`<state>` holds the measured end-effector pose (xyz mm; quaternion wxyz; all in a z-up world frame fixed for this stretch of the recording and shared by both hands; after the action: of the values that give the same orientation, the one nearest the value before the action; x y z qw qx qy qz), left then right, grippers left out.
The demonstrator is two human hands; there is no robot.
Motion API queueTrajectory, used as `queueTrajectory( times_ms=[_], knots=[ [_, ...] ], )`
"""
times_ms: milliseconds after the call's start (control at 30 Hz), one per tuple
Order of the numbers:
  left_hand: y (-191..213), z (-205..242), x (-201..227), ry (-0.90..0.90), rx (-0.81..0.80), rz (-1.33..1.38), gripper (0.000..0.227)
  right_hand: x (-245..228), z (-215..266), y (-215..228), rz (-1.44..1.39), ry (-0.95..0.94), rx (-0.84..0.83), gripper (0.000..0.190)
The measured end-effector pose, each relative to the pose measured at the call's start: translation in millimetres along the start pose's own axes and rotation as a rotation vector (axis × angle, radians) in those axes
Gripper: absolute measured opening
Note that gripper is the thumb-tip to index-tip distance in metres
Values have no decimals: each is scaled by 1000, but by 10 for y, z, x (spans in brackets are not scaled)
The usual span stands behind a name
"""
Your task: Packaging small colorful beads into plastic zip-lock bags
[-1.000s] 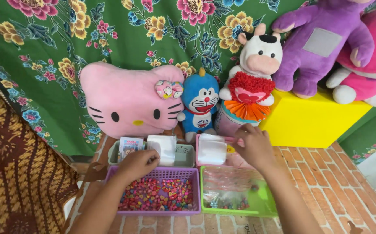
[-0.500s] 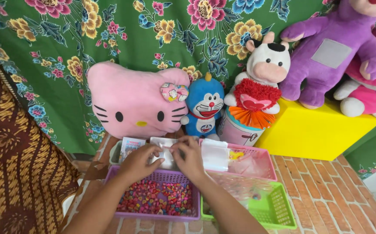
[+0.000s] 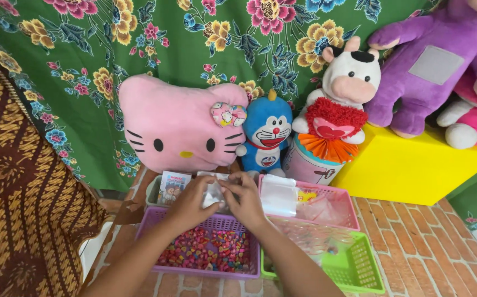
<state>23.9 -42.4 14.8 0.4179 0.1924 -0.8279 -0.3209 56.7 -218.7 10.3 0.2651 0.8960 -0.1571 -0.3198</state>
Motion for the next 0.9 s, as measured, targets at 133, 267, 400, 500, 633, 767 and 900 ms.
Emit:
queueTrajectory(
  times_ms=[133,267,400,500,633,767,900],
  knots=[
    [39,-32,204,22,-43,-88,74,-49,-17,28,10,13,8,23],
    [-48,-110,234,10,67,-237,87,-52,-33,49,-36,-10,1,24],
    [-140,-224,166,24,95,-207,84,-29,-32,61,-78,-27,4,24],
    [-134,-286,26,-50,97,-114,74,-34,-36,65,-119,-58,8,23],
    [-130,-358,-82,-37,104,-110,71,5,-24,56,-126,-67,7,24],
    [-134,-404,-191,-71,165,-44,65,77,-16,2,-140,-90,-4,25],
    [-105,-387,-140,-135,194,-21,63,27,-35,56,-135,-104,-16,36]
  ],
)
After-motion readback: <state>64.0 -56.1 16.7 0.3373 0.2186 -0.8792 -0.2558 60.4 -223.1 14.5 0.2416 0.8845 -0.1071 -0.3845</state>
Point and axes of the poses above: each hand's wrist, its own z-axis away from the middle knuckle, its own y-axis out of the back of the hand, x = y × z, the point moved 4 cm from there along -z, towards the middle knuckle, and after that the axes turned 8 degrees about -x, right-handed, at the moved point
